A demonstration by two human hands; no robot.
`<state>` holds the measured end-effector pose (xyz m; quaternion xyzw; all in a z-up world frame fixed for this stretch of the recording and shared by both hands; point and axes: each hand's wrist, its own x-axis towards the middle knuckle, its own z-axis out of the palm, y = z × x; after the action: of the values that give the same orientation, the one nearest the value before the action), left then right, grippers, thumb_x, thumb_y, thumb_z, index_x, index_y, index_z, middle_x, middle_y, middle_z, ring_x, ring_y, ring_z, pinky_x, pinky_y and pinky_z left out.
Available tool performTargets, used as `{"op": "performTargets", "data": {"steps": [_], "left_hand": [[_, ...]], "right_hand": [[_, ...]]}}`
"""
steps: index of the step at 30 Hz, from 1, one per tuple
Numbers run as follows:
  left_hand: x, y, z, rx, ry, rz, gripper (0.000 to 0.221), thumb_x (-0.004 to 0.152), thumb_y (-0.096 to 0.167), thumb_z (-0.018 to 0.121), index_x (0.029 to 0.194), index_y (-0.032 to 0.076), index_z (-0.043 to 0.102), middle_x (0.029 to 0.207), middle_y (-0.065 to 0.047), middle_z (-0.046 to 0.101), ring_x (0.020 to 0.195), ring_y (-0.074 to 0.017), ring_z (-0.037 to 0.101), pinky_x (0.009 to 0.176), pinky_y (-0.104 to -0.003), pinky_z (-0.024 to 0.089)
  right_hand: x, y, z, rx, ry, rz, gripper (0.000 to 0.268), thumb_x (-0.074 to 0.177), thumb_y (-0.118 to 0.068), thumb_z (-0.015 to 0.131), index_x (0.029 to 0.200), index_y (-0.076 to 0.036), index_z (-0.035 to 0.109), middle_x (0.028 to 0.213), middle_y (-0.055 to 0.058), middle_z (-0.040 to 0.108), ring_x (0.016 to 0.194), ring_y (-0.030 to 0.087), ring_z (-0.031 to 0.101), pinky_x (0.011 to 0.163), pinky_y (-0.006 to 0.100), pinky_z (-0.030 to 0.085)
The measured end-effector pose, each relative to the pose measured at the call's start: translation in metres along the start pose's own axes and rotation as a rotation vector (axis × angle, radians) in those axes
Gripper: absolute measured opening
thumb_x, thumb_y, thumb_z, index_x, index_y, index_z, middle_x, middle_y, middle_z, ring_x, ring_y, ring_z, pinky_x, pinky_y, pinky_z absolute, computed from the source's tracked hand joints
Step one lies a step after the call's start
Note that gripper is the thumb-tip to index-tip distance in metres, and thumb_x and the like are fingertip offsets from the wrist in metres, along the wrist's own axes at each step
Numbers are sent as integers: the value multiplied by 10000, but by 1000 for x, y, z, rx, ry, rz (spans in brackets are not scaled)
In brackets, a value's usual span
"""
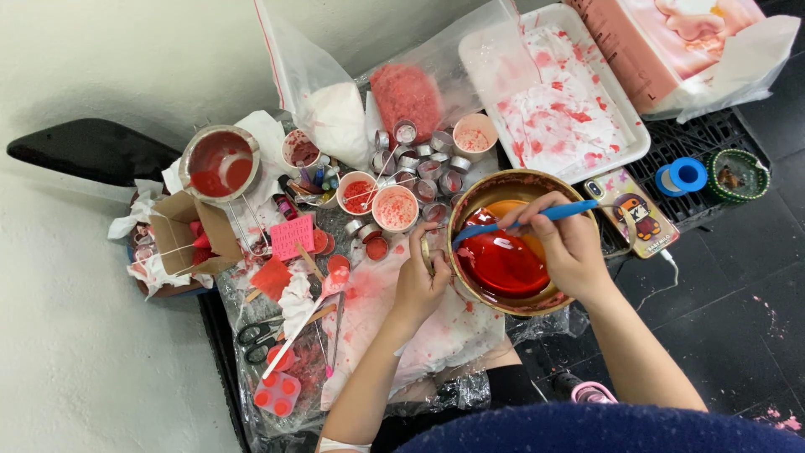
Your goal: Mixing candle dye in a bowl and cleaning tools with a tissue in a workshop environment.
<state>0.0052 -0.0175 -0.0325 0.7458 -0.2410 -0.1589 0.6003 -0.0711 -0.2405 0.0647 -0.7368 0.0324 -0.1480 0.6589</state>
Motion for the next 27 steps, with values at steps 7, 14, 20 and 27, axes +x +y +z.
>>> {"op": "performTargets", "data": {"steps": [7,14,20,27], "left_hand": [[-3,4,10,40,66,58,565,992,190,500,1486,34,275,637,-56,619,563,-203,620,595,-324,478],[-2,2,11,64,113,81,531,1000,238,522,1453,34,338,646,-58,634,563,-199,645,591,-310,498],[-3,3,11,64,131,75,526,999,258,529,1443,41,350,670,-58,659,583,-180,671,589,-285,511],[0,-2,5,54,106,68,518,993,223,507,1456,52,350,712,-61,684,577,-164,664,575,-287,501]], "right_hand": [[-5,-4,-4,-36,-163,-45,84,1098,-74,429,1034,-47,476,1038,128,669,1012,172,628,1009,351,494],[-19,3,-12,-12,-293,-49,105,1060,-92,413,980,-58,470,997,119,643,943,166,568,948,354,459],[-26,-1,-18,93,-346,-29,174,1066,-119,420,911,-58,469,906,120,629,849,180,548,877,368,492],[-46,13,-50,-8,-177,14,226,1078,-132,413,910,-35,528,919,140,692,859,177,628,816,341,527]]}}
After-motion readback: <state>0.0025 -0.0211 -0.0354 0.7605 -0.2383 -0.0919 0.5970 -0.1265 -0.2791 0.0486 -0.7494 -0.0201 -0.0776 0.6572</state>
